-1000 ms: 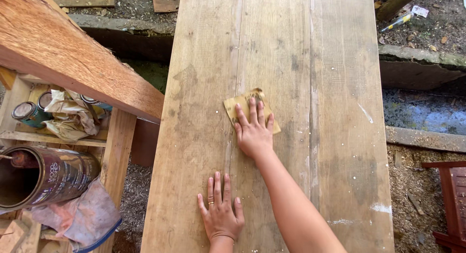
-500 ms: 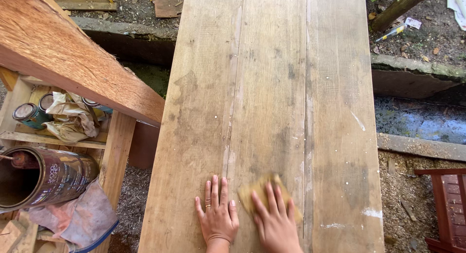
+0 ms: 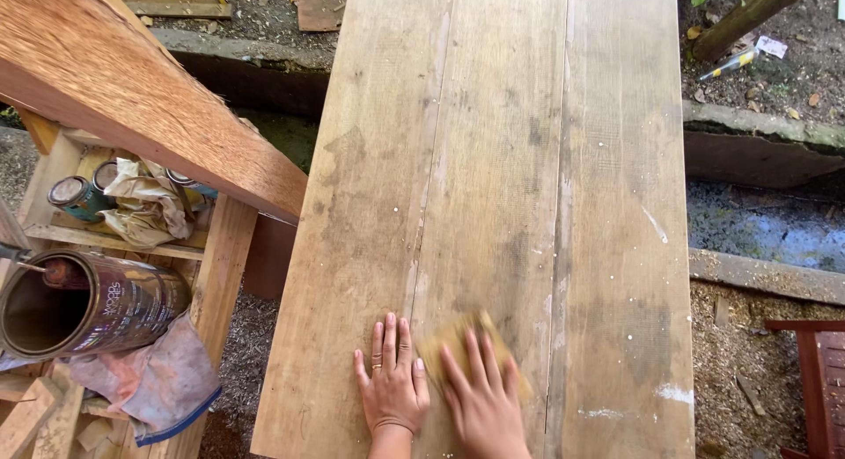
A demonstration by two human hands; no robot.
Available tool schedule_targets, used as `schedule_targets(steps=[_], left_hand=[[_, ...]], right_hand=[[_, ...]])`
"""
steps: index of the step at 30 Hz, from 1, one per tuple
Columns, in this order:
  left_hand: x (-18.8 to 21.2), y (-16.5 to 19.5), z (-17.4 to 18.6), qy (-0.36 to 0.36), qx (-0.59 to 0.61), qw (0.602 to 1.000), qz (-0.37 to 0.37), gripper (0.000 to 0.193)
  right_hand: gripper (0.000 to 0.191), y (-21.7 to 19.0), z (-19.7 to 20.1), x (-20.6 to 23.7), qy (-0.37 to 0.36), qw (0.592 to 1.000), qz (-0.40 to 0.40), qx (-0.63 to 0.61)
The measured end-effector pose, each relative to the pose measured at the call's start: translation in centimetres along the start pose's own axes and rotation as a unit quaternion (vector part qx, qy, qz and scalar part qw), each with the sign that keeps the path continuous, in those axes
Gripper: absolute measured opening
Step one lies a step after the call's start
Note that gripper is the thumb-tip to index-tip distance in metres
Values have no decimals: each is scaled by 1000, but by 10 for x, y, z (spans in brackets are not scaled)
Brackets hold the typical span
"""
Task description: The person sands a large wooden board resting on supports in an outdoor workshop, rubbing a sheet of sandpaper by hand across the board's surface. They work over different sections of the board, steadying it with the other hand, and briefly use a sanding block before continuing with the sandpaper sheet.
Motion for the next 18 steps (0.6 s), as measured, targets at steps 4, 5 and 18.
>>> schedule_targets(steps=[4, 5, 18], left_hand=[[0, 0, 2, 14, -6, 1000, 1, 73], [0, 0, 2, 13, -9, 1000, 0, 73], [2, -2, 0, 15, -3, 1000, -9, 74]], right_hand=[[62, 20, -8, 66, 111, 989, 53, 78], [64, 23, -7, 61, 118, 987, 62, 95], [61, 33, 38, -210, -117, 988, -99, -12]])
Point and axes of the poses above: each hand's wrist, its own x-axis away from the middle knuckle, its own z-axis out of the back of the hand, y = z × x, the point moved 5 cm from there along -x, towards the middle knuckle, and after that the axes turned 10 degrees about -y, right-handed, at the moved point
